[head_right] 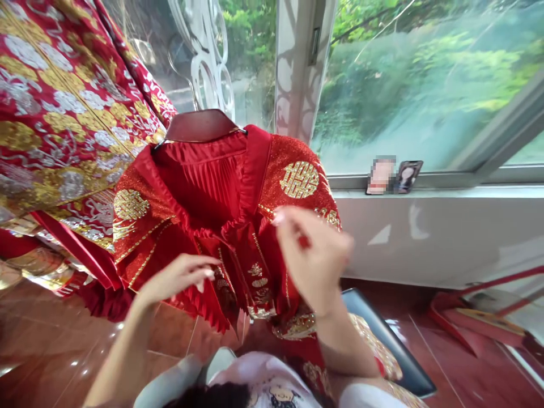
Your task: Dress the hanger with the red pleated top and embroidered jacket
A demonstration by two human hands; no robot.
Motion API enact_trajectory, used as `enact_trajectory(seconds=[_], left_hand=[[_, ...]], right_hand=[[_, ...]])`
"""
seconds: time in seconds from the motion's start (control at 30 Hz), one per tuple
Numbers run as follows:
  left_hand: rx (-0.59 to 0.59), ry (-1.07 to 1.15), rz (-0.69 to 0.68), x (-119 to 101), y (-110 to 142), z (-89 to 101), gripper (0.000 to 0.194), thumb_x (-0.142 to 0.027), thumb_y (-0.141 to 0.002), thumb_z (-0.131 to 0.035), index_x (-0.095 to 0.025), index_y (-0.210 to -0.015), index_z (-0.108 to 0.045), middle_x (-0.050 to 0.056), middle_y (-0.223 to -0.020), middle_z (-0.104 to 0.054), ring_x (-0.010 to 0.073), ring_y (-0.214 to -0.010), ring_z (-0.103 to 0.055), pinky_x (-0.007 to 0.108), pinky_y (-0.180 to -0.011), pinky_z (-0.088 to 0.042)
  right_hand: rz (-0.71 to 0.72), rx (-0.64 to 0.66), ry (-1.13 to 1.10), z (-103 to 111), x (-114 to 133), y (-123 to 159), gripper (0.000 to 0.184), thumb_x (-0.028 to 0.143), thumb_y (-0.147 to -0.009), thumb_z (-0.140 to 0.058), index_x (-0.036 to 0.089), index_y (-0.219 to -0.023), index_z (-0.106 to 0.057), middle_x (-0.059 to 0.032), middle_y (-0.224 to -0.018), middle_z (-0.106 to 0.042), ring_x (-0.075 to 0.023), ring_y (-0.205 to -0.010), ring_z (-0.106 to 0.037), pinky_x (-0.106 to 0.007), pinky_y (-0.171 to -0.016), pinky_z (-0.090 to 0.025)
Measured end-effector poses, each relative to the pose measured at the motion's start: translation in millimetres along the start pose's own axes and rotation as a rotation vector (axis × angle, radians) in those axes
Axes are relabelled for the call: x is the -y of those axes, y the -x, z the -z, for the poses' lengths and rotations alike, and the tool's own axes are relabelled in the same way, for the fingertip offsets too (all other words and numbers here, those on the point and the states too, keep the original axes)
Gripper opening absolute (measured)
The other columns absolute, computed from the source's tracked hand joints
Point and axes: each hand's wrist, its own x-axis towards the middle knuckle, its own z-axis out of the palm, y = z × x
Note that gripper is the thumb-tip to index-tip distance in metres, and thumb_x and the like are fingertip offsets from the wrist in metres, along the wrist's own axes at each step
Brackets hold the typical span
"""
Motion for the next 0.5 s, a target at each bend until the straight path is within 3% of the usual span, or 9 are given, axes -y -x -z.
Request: enact_trajectory(seconds=[0.03, 0.07, 0.1, 0.13, 0.17, 0.2, 0.3, 0.4, 0.5], left_hand=[[-0.143, -0.105, -0.104, -13, 6, 28.2, 0.025, -0.038, -0.090, -0.056, -0.021, -0.101, -0.072, 0.002, -0.078, -0.073, 0.0162, -0.065, -0.067, 0.027, -0.064, -0.053], [-0.410, -0.253, -0.216, -26, 8, 56.3, 0.025, -0.039, -0.091, -0.056, -0.021, -0.099, -0.072, 0.003, -0.085, -0.074, 0.0163, -0.075, -0.068, 0.029, -0.074, -0.054], [-0.684, -0.435, -0.294, -37, 6, 82.8, 0.026, -0.036, -0.094, -0.052, -0.019, -0.101, -0.071, 0.005, -0.097, -0.073, 0.0175, -0.090, -0.066, 0.033, -0.088, -0.051], [-0.867, -0.651, -0.370, -46, 2, 106.5, 0.028, -0.034, -0.094, -0.052, -0.016, -0.109, -0.068, 0.007, -0.109, -0.070, 0.0198, -0.105, -0.062, 0.039, -0.101, -0.044], [-0.909, -0.825, -0.402, -53, -5, 126.4, 0.036, -0.035, -0.092, -0.056, -0.013, -0.119, -0.064, 0.010, -0.123, -0.064, 0.0244, -0.122, -0.052, 0.047, -0.111, -0.033], [-0.859, -0.916, -0.398, -57, -14, 142.0, 0.048, -0.038, -0.091, -0.057, -0.011, -0.132, -0.055, 0.012, -0.137, -0.055, 0.0273, -0.131, -0.044, 0.050, -0.114, -0.027], [-0.707, -0.877, -0.353, -61, -36, 163.0, 0.062, -0.044, -0.091, -0.055, -0.014, -0.143, -0.040, 0.013, -0.142, -0.049, 0.0287, -0.133, -0.044, 0.046, -0.110, -0.034], [-0.736, -0.776, -0.296, -61, -43, 161.2, 0.039, -0.047, -0.093, -0.045, -0.016, -0.111, -0.061, 0.007, -0.102, -0.065, 0.0250, -0.104, -0.060, 0.042, -0.096, -0.045], [-0.710, -0.614, -0.252, -62, -43, 162.1, 0.045, -0.051, -0.093, -0.038, -0.017, -0.065, -0.050, 0.000, -0.062, -0.049, 0.0147, -0.064, -0.055, 0.033, -0.073, -0.049]], right_hand=[[0.115, -0.134, 0.110, 10, -10, -21, 0.018, 0.028, -0.088, -0.059, 0.023, -0.094, -0.074, -0.0038, -0.085, -0.073, -0.0151, -0.071, -0.065, -0.032, -0.071, -0.053], [0.184, -0.151, 0.162, 15, -21, -42, 0.022, 0.027, -0.088, -0.059, 0.022, -0.105, -0.073, -0.0065, -0.100, -0.072, -0.0168, -0.083, -0.066, -0.034, -0.076, -0.054], [0.210, -0.082, 0.147, 16, -33, -61, 0.035, 0.027, -0.086, -0.063, 0.019, -0.120, -0.067, -0.0102, -0.118, -0.067, -0.0193, -0.098, -0.065, -0.035, -0.081, -0.054], [0.197, 0.045, 0.124, 12, -45, -79, 0.050, 0.027, -0.084, -0.065, 0.018, -0.133, -0.058, -0.0118, -0.132, -0.060, -0.0209, -0.110, -0.062, -0.037, -0.088, -0.053], [0.193, 0.170, 0.088, 6, -56, -92, 0.056, 0.027, -0.085, -0.064, 0.017, -0.139, -0.052, -0.0123, -0.137, -0.056, -0.0215, -0.117, -0.059, -0.039, -0.095, -0.051], [0.193, 0.271, 0.051, -1, -67, -103, 0.057, 0.027, -0.086, -0.063, 0.016, -0.140, -0.050, -0.0119, -0.138, -0.056, -0.0217, -0.121, -0.057, -0.040, -0.100, -0.048], [0.220, 0.352, -0.009, -20, -92, -120, 0.041, 0.029, -0.092, -0.057, 0.016, -0.131, -0.060, -0.0074, -0.124, -0.066, -0.0205, -0.116, -0.061, -0.039, -0.102, -0.046], [0.116, 0.338, -0.061, -27, -105, -135, 0.037, 0.032, -0.097, -0.049, 0.010, -0.122, -0.066, -0.0091, -0.114, -0.071, -0.0158, -0.104, -0.066, -0.029, -0.090, -0.049], [-0.185, 0.463, -0.127, -25, -104, -157, 0.051, 0.032, -0.101, -0.032, -0.004, -0.116, -0.064, -0.0192, -0.110, -0.070, -0.0059, -0.079, -0.067, -0.021, -0.070, -0.046]])
